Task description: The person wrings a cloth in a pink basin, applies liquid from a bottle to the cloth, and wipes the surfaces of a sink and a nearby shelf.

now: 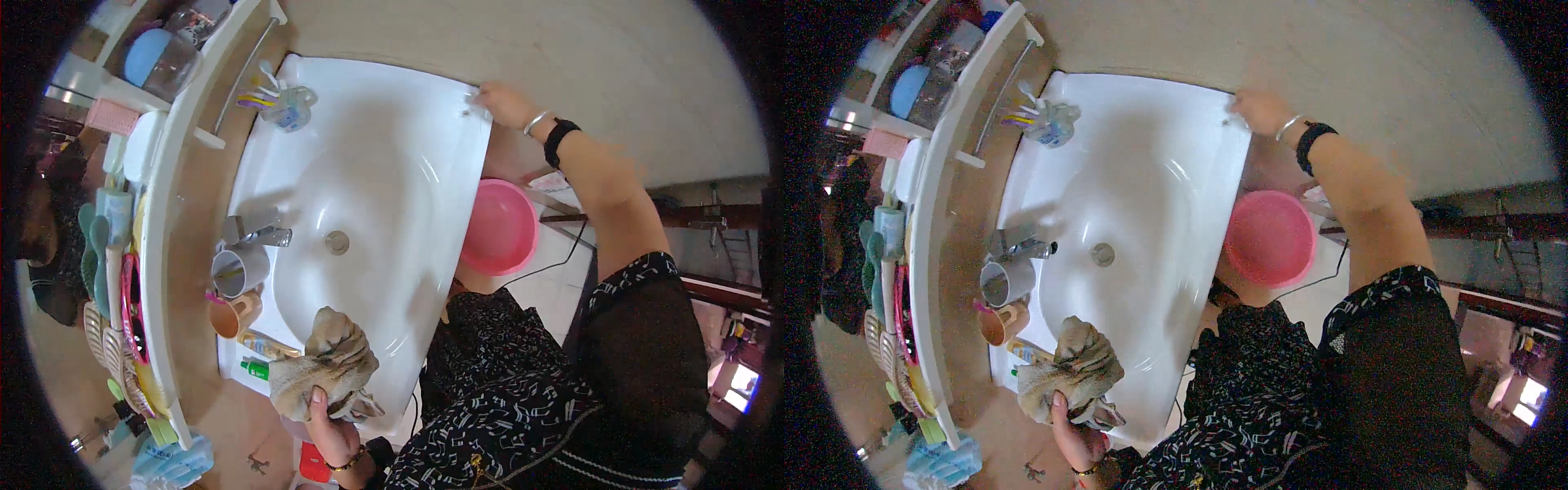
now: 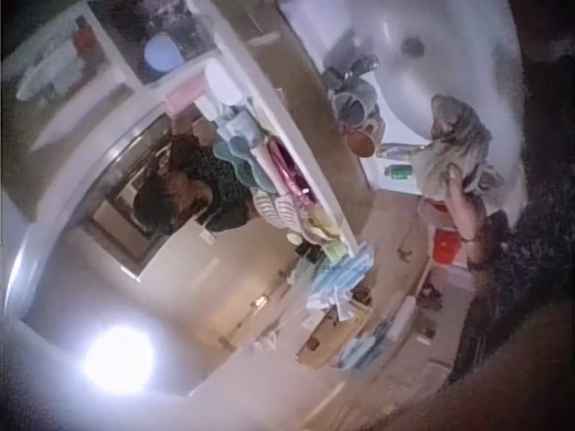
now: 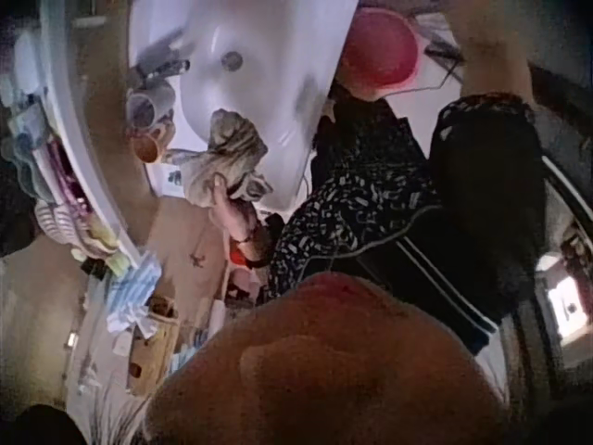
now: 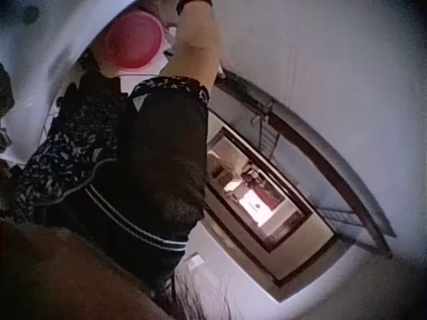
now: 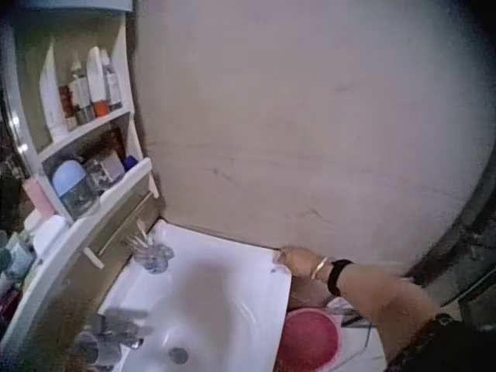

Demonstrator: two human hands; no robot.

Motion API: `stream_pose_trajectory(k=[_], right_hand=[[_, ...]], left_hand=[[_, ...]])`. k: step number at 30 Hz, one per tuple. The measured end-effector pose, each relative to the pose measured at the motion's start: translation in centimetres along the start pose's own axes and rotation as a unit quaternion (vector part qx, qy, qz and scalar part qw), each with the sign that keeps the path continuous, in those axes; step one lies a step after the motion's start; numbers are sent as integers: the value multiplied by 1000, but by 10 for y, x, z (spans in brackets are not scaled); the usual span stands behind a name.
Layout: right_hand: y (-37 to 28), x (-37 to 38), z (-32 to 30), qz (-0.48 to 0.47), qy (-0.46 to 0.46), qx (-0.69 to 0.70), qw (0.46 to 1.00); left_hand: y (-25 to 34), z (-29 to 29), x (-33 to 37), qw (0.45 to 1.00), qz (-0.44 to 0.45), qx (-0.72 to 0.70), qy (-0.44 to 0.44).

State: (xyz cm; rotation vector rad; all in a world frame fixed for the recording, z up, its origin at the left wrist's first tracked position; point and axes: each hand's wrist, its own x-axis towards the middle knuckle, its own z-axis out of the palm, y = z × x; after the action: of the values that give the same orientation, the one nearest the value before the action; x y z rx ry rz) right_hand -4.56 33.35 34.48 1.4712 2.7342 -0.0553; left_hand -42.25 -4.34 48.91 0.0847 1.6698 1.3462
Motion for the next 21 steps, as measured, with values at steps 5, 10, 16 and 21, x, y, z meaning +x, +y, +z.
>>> stream_pose_trajectory(k=[5,10,16,21], right_hand=[[-9,-5,21,27,20,87,996],[-37,-13,29,107,-12,25,994],[-105,-5,28,237,-33,83,967],[-132,-15,52,192,49,30,980]], left_hand=[[-7,1,7,999,-9,30,-5],[-10,3,10,998,-9,48,-47],[-11,16,5,998,1,44,-53],[-12,26,-3,998,24,26,-42]])
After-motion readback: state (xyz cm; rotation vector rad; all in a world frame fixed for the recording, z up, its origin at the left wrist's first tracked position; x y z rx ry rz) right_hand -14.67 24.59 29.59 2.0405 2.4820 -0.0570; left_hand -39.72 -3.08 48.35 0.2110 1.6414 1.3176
